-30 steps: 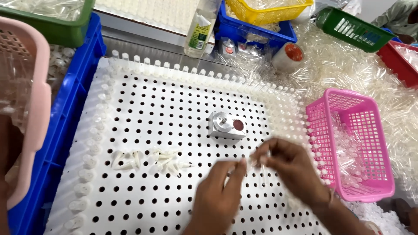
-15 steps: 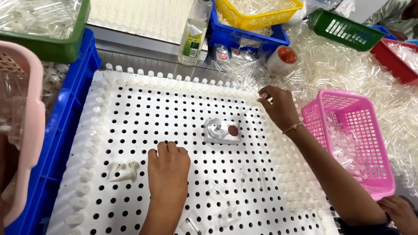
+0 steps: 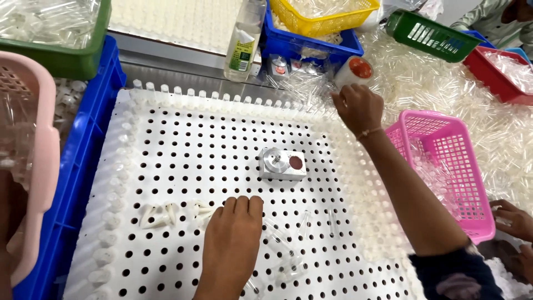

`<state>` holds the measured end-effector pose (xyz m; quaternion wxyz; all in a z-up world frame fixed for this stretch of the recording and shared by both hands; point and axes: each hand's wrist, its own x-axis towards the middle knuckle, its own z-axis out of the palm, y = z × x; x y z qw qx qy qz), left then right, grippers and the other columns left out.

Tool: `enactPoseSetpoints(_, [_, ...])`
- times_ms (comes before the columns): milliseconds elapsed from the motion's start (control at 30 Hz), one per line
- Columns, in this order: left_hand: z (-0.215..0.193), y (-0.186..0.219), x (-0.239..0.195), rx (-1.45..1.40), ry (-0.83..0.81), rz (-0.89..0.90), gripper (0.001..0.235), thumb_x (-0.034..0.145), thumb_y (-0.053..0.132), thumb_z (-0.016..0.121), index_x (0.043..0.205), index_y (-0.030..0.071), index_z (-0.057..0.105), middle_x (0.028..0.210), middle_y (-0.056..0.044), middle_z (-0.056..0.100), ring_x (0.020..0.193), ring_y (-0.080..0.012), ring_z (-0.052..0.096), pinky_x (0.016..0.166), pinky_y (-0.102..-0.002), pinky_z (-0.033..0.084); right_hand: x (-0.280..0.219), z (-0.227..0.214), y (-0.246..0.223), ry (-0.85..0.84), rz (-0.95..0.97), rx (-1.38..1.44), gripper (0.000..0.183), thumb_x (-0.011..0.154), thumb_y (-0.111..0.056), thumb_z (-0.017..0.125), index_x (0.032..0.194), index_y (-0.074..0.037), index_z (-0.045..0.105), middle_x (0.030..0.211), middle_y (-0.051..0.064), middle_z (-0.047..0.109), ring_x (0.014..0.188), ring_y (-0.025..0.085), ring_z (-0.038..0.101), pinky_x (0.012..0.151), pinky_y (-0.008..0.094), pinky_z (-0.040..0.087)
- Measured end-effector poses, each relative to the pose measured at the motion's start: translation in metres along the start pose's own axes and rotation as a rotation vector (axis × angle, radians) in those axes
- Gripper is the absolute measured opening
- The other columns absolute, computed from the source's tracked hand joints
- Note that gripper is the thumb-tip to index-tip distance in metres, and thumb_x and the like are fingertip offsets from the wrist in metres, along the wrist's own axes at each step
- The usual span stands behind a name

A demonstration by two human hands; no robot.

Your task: Assembling small white caps onto clear plastic tubes at a manufacturing workbench.

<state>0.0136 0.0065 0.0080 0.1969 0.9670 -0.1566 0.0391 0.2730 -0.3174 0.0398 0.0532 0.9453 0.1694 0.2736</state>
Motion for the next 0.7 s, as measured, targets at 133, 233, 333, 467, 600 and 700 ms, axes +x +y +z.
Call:
enactPoseSetpoints(133, [0.000,0.005,-0.009,-0.038,0.081,0.053,0.043,0.068,-0.007,0.070,0.110,0.001,0.060,0.098,-0.011,0.062,0.092,-0.0247,0.062,0.078,-0.036,0.052,0.001,0.023,0.045,0.037,0.051,-0.223,0.036,0.103,-0.038,0.067,0.078,-0.012,0.069,0.079,0.005,0.071,0.076,0.025,0.070,0.063,0.044,0.052])
enactPoseSetpoints(233, [0.003,0.002,-0.018,-0.033,0.132,0.083,0.052,0.065,-0.008,0.070,0.116,-0.002,0.061,0.102,-0.012,0.062,0.093,-0.0248,0.063,0.077,-0.036,0.052,-0.011,0.027,0.059,0.018,0.073,-0.319,0.035,0.102,-0.035,0.064,0.076,-0.013,0.069,0.078,0.005,0.072,0.078,0.027,0.071,0.062,0.045,0.053])
enactPoseSetpoints(333, [0.004,0.000,-0.024,-0.032,0.118,0.079,0.054,0.065,-0.008,0.070,0.118,-0.004,0.062,0.105,-0.012,0.062,0.096,-0.0249,0.063,0.080,-0.036,0.052,-0.009,0.010,0.046,0.011,0.060,-0.298,0.032,0.102,-0.034,0.064,0.079,-0.012,0.069,0.078,0.007,0.072,0.077,0.028,0.070,0.062,0.045,0.053])
enactPoseSetpoints(467, [-0.001,-0.001,-0.027,-0.057,0.024,0.088,0.056,0.065,-0.006,0.073,0.120,-0.003,0.063,0.109,-0.012,0.061,0.102,-0.0270,0.061,0.082,-0.037,0.052,-0.030,-0.041,0.003,-0.205,-0.024,0.165,0.017,0.100,-0.022,0.056,0.101,-0.009,0.067,0.085,0.009,0.074,0.065,0.023,0.070,0.059,0.038,0.056])
enactPoseSetpoints(600, [-0.010,0.000,-0.022,-0.010,-0.027,0.074,0.059,0.064,-0.004,0.074,0.122,-0.003,0.062,0.112,-0.013,0.060,0.103,-0.0279,0.061,0.082,-0.038,0.052,-0.112,-0.119,-0.083,-0.817,0.049,0.187,0.022,0.099,-0.030,0.058,0.103,-0.009,0.061,0.080,0.010,0.074,0.063,0.022,0.072,0.062,0.035,0.063])
enactPoseSetpoints(700, [0.003,0.008,-0.022,0.046,-0.184,0.002,0.041,0.069,0.000,0.074,0.109,0.000,0.065,0.109,-0.011,0.059,0.101,-0.0259,0.061,0.083,-0.038,0.052,-0.160,-0.121,-0.099,-0.868,-0.005,0.248,0.038,0.091,-0.039,0.074,0.105,-0.008,0.056,0.088,0.011,0.073,0.082,0.025,0.073,0.070,0.034,0.063])
